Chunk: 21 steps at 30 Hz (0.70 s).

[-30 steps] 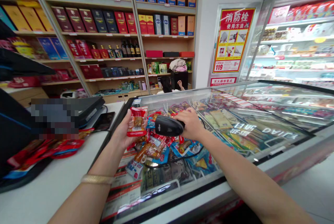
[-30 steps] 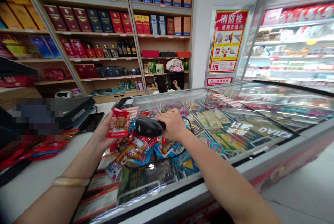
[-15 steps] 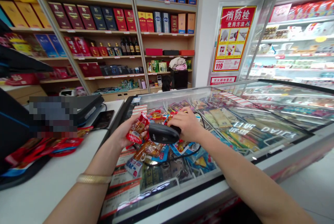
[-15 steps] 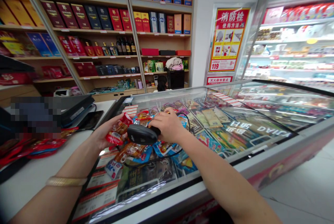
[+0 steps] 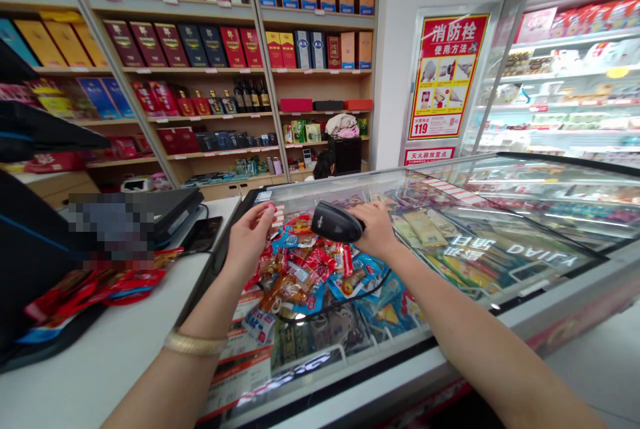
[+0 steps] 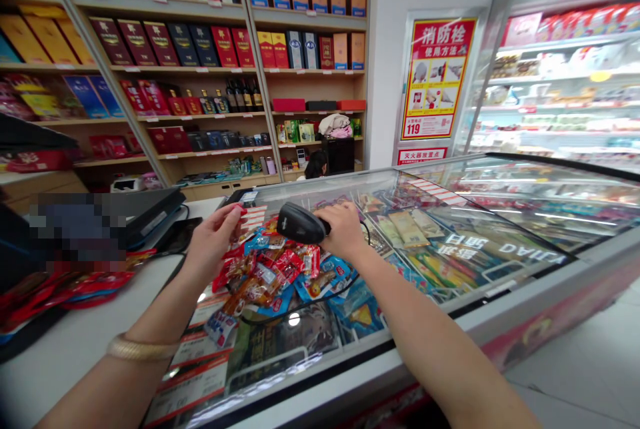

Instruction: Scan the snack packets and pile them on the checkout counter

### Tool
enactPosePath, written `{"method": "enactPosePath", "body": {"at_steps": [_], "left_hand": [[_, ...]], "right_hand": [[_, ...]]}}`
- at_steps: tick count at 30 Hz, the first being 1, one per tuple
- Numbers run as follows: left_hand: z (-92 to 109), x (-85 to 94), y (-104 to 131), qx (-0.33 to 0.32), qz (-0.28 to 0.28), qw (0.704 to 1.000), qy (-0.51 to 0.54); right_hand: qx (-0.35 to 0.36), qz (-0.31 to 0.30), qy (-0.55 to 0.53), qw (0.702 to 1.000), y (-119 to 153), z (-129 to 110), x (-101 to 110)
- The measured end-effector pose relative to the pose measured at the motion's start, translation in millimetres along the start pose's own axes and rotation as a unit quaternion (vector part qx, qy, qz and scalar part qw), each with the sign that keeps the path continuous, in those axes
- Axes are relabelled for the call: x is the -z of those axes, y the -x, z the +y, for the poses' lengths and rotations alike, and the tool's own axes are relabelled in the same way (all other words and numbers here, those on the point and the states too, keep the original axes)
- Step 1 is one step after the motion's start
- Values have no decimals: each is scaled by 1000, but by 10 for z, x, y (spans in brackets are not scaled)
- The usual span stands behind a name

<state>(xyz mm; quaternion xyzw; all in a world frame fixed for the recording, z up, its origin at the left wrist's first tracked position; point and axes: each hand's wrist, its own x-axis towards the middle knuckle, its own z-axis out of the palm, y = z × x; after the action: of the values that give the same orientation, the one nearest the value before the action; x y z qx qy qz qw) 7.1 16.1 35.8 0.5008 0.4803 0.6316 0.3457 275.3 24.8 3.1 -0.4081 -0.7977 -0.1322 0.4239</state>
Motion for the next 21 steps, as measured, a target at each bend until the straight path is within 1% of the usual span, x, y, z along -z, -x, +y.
{"method": "enactPosePath", "body": {"at_steps": [1,2,3,5,7,8,9,11,13,14,16,18,20,21], "left_hand": [[-52,-39,-52,-57,-13,997,-50],[-103,-86,-106,-108,-33,988,-106],[-149,-141,-157,-153,-60,973,-163],[-223,-261,-236,-230,-126,927,-268],[-274,-362,-271,-271,-193,873,-357],[-294,-393,-271,-279,-212,850,-393],[-311,-405,-262,-283,-217,835,-419],[-337,-355,-230,-291,-193,823,-448],[-342,-201,-195,-305,-148,824,-454],[-330,-86,-180,-309,-123,825,-457],[-264,202,-156,-302,-69,824,-474],[-131,548,-135,-263,-2,820,-509],[52,929,-119,-207,64,802,-557],[147,1128,-117,-172,97,788,-583]], "right_hand": [[-24,4,8,1000,4,52,-13],[-44,6,16,999,9,95,-23],[-61,6,23,998,15,130,-31],[-84,-1,35,996,25,178,-44],[-93,-13,40,995,35,207,-58],[-95,-17,40,995,39,219,-67],[-96,-19,37,994,43,231,-76],[-101,-17,29,994,49,254,-93],[-106,-13,21,994,52,272,-105],[-107,-12,20,994,52,277,-108],[-102,-11,18,995,52,275,-107],[-94,-12,17,995,51,261,-100],[-87,-16,18,996,49,241,-93],[-85,-18,21,996,48,232,-91]]}}
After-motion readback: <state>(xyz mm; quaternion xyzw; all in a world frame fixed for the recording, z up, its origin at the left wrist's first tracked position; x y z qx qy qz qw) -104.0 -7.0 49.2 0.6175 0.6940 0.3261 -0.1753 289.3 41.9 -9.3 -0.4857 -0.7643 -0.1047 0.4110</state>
